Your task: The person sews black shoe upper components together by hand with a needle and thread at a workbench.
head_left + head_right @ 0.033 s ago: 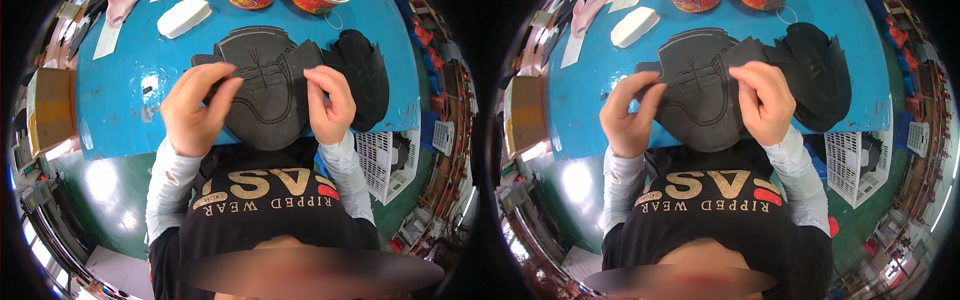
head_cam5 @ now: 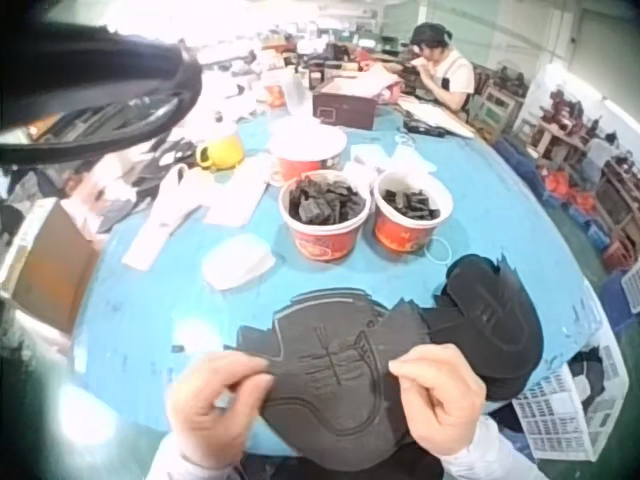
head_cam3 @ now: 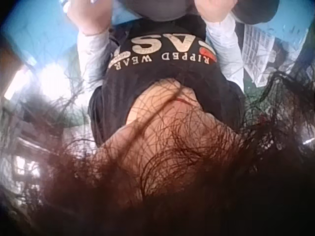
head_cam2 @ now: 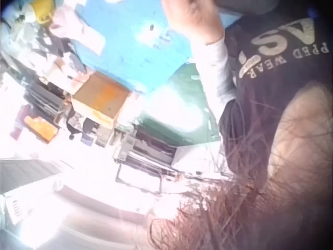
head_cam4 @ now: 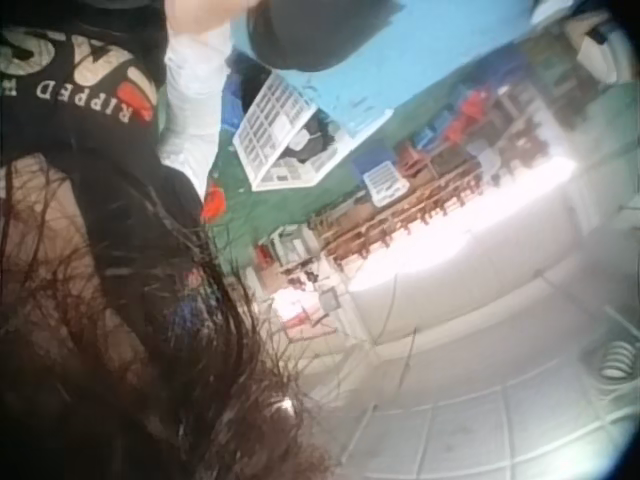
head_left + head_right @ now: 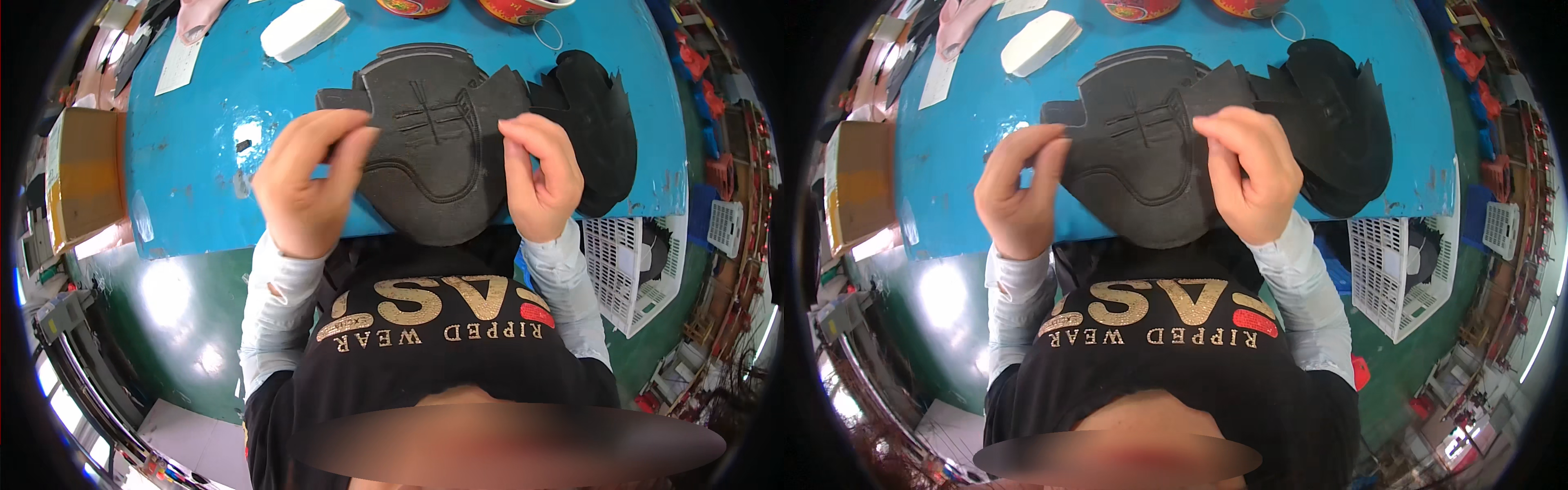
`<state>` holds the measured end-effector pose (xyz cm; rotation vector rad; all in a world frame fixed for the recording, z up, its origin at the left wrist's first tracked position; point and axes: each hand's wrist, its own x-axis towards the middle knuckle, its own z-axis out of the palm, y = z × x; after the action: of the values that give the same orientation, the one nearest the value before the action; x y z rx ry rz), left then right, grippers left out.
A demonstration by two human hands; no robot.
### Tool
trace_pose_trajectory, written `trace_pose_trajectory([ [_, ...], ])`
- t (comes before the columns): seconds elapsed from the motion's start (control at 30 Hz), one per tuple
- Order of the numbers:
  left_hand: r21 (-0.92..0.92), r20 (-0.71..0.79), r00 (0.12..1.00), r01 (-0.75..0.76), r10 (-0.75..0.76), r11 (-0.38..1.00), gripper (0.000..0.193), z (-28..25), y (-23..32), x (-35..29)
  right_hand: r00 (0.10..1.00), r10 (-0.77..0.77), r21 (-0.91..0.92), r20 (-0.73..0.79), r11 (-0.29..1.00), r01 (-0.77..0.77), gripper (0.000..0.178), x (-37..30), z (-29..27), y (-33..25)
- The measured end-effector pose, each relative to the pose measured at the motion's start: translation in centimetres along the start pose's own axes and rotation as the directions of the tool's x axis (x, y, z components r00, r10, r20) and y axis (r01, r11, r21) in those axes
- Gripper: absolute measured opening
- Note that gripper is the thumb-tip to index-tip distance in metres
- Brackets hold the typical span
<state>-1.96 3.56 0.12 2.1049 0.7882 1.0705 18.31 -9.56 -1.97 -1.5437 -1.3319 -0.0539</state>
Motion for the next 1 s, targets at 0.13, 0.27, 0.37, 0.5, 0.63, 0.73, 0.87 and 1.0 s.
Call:
trace_pose_trajectory([
  [0.13, 0.129, -0.096, 0.995, 0.043, -0.030, 0.991, 0.012, -3.2, -3.7, -1.9, 0.998, 0.014, 0.034, 0.064, 0.999, -0.016, 0.028, -1.0, -1.1, -1.1],
  [0.27, 0.353, 0.207, 0.971, -0.189, 0.121, 0.916, 0.021, -2.9, -6.2, -4.5, 0.993, 0.031, 0.055, 0.115, 0.998, -0.038, 0.025, -1.5, -1.4, -1.1],
  [0.37, 0.362, 0.211, 0.976, -0.123, 0.048, 0.924, 0.026, -3.2, -5.5, -4.8, 0.985, 0.014, 0.074, 0.171, 0.997, -0.027, 0.024, -1.7, -1.4, -1.4],
  [0.5, 0.284, -0.108, 0.993, 0.081, -0.052, 0.955, 0.027, -4.5, -7.3, -3.4, 0.982, 0.021, 0.067, 0.186, 0.997, -0.034, 0.024, -1.8, -1.4, -1.8],
  [0.63, 0.614, 0.070, 0.997, -0.067, 0.031, 0.786, 0.022, -7.5, -10.8, -1.3, 0.983, 0.004, 0.092, 0.184, 0.996, -0.022, 0.024, -1.7, -1.4, -2.3],
  [0.73, 0.463, 0.041, 0.993, 0.078, -0.109, 0.883, 0.015, -7.2, -10.0, -1.0, 0.981, -0.004, 0.086, 0.196, 0.996, -0.014, 0.024, -1.8, -1.2, -2.6],
  [0.87, -0.450, 0.071, 0.953, 0.295, -0.295, 0.843, 0.014, -4.6, -2.9, -2.5, 0.987, 0.032, 0.177, 0.158, 0.982, -0.060, 0.026, -1.6, -0.7, -3.0],
  [1.0, -0.851, 0.282, 0.939, 0.340, -0.199, 0.399, 0.016, 0.6, 1.1, -3.8, 0.944, 0.142, 0.548, 0.298, 0.784, -0.291, 0.025, -1.0, 0.3, -5.0],
])
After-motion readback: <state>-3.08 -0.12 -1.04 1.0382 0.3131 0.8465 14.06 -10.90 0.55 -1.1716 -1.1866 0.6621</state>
